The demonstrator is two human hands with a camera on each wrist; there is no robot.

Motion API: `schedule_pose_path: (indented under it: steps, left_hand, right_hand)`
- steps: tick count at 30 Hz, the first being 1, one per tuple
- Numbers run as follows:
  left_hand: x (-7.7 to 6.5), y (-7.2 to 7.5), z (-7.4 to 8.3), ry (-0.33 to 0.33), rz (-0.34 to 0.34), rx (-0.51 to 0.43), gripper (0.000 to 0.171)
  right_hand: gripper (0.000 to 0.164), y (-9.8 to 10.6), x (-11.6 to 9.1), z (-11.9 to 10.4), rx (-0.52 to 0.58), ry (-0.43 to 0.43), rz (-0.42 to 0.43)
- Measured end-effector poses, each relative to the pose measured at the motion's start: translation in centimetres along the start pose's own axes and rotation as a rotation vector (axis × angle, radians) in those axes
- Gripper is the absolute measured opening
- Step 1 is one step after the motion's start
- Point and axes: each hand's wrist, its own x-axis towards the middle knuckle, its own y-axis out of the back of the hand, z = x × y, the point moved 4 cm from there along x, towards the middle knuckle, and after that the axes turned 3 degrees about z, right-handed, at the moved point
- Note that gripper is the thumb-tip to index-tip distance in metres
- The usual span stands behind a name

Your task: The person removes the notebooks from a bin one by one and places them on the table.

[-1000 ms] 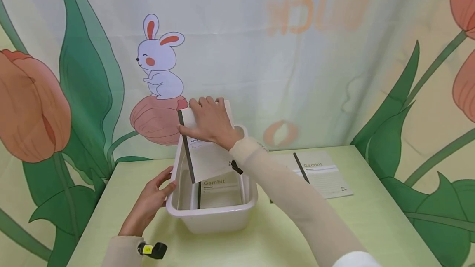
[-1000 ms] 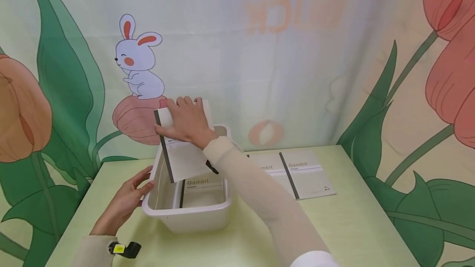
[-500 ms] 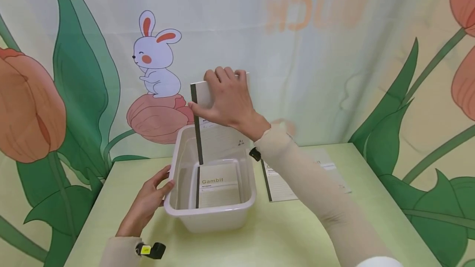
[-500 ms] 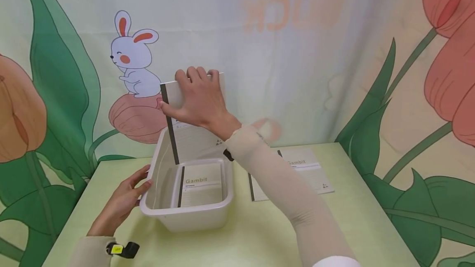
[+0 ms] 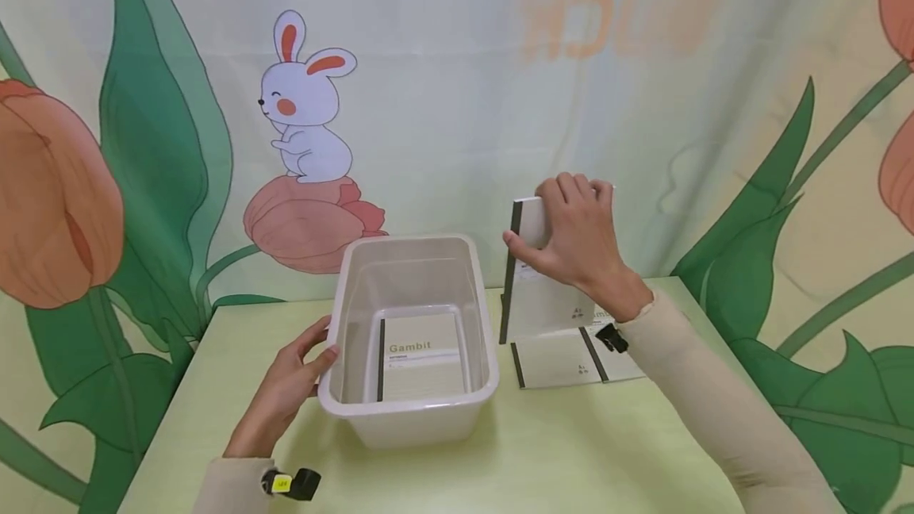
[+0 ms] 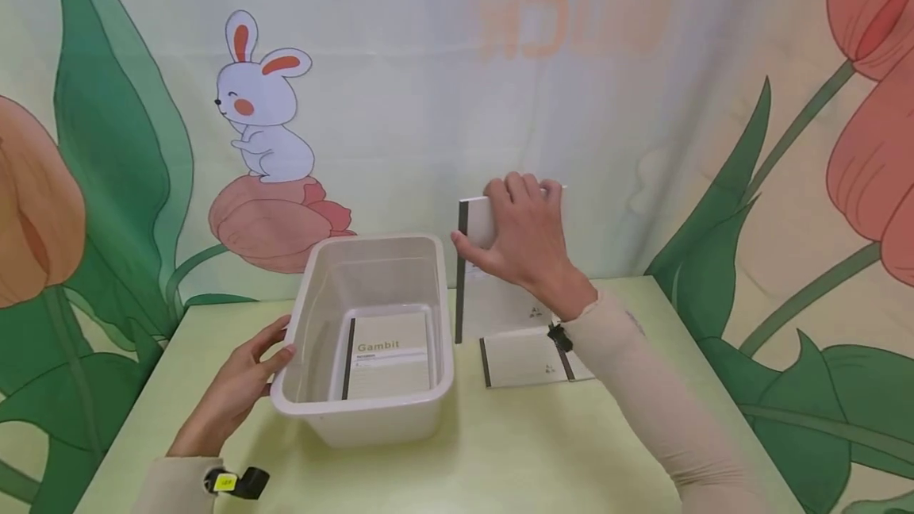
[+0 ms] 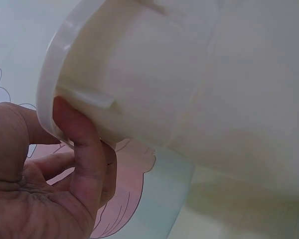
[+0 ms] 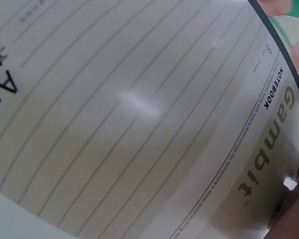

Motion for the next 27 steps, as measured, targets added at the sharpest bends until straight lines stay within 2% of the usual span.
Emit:
schedule_pose_path:
  steps: [6,11,14,19,23,27]
  left_hand:
    - [0.1,0.0,0.0,0.002,0.003,0.0,0.063]
    - [0.0,-0.1,-0.1,0.003,0.0,0.002,0.063]
    - [0.0,0.1,-0.1,-0.012,-0.001,0.003,0.063]
    - [0.1,0.2,-0.1,-0.012,-0.003,0.011,0.065]
    - [0.0,0.0,0.0,0.006,-0.007,0.012,0.067]
    - [-0.1,-0.2,0.0,0.02,-0.008,0.012,0.067]
  right_hand:
    - [0.054,-2.7,-6.1,4.4,-0.071,-0.109,-0.229]
    - [0.054,-5.5,-11.6,6.3,-0.105,-0.167,-0.415]
    - [0.056,-7.4,-14.8,6.4,-0.111,-0.186,-0.523]
    - [0.06,-9.8,-18.6,5.5,-0.1,-0.204,-0.685]
    - [0.059,-11.1,-20.8,4.8,-0.104,-0.207,-0.743]
    - [0.058,-11.6,-22.2,4.2,-0.097,-0.195,-0.755]
